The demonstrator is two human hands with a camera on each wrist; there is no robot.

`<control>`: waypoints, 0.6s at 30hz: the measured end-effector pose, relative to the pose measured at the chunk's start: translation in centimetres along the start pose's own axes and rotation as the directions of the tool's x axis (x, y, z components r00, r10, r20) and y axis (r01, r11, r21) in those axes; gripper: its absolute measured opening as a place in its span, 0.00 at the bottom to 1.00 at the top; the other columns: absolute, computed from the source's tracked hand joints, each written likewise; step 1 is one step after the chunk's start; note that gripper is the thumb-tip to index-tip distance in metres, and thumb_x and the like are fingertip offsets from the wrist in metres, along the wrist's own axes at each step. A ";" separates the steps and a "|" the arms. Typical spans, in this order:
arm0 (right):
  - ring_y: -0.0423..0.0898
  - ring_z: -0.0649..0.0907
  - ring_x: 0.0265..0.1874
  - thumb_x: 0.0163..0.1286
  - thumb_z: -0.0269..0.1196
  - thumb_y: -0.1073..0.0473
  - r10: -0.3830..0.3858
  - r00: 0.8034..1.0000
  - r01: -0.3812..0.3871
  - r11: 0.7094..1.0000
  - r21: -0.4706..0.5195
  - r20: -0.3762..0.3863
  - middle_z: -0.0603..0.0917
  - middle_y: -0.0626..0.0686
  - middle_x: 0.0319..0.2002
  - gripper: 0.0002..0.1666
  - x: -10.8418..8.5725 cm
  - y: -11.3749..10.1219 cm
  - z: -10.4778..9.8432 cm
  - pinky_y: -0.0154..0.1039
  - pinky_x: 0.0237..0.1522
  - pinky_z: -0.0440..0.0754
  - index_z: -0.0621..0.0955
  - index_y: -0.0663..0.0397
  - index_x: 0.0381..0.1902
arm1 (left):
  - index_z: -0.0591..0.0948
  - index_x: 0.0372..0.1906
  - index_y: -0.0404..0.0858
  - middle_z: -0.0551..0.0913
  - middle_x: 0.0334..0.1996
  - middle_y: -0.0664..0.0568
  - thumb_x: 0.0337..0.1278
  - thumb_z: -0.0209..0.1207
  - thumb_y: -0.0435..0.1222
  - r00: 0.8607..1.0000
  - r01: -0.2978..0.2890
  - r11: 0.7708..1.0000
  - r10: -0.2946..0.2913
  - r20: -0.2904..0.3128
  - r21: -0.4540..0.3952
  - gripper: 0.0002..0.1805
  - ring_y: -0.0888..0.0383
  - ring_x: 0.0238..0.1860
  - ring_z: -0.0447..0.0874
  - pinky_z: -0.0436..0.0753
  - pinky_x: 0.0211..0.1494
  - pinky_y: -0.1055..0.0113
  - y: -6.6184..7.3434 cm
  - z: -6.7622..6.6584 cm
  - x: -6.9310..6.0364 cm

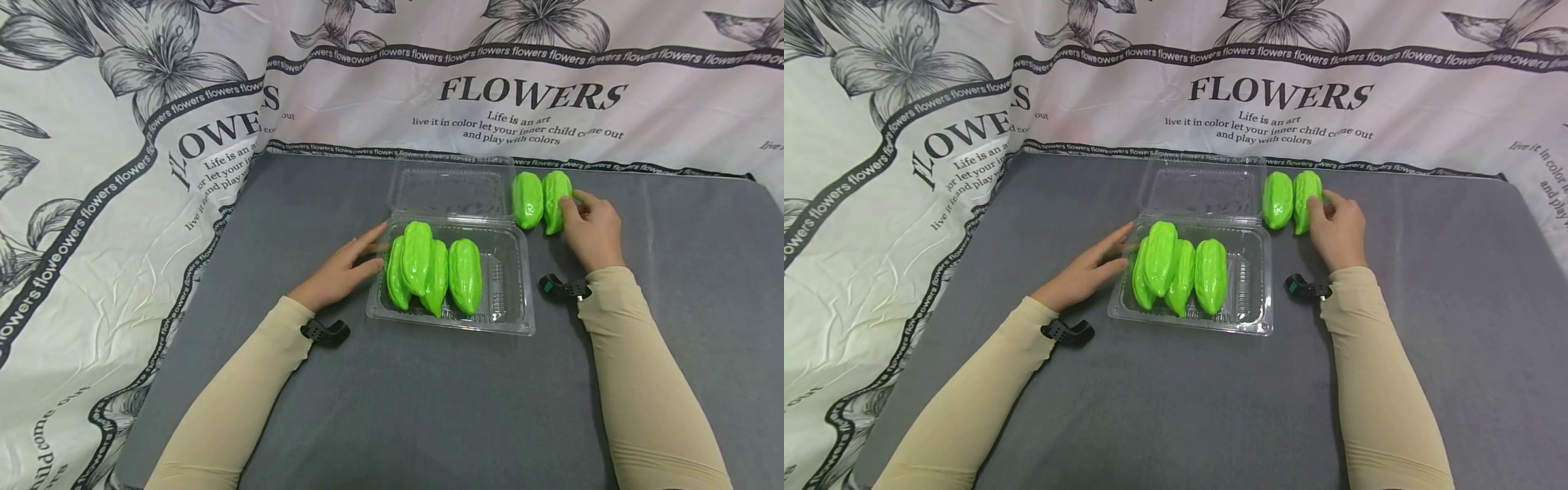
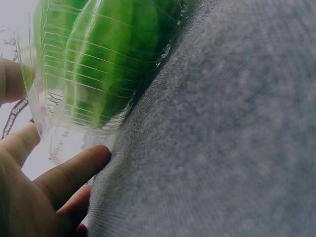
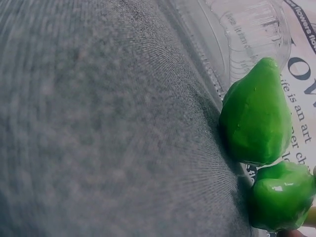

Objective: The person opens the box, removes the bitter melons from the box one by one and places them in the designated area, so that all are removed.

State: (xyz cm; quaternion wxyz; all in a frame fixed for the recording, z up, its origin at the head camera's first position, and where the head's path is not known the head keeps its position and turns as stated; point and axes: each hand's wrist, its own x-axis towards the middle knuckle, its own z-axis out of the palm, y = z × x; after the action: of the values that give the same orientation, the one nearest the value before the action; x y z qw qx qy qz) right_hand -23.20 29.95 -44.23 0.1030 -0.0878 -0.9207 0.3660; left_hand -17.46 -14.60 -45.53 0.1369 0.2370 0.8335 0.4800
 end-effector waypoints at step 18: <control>0.61 0.78 0.53 0.83 0.47 0.39 -0.003 1.000 0.003 1.000 0.013 0.006 0.80 0.71 0.54 0.39 -0.2 -0.3 0.0 0.48 0.47 0.72 0.73 0.62 0.76 | 0.52 0.87 0.55 0.74 0.74 0.47 0.82 0.52 0.45 1.000 0.020 1.000 -0.020 -0.005 -0.020 0.37 0.49 0.82 0.58 0.40 0.86 0.47 0.1 0.0 0.0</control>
State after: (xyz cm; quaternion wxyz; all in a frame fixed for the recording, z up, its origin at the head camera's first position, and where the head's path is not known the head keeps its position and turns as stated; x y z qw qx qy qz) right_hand -23.02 29.69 -44.01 0.1015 -0.0848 -0.9187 0.3721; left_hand -17.42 -14.54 -45.45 0.1421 0.2260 0.8313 0.4876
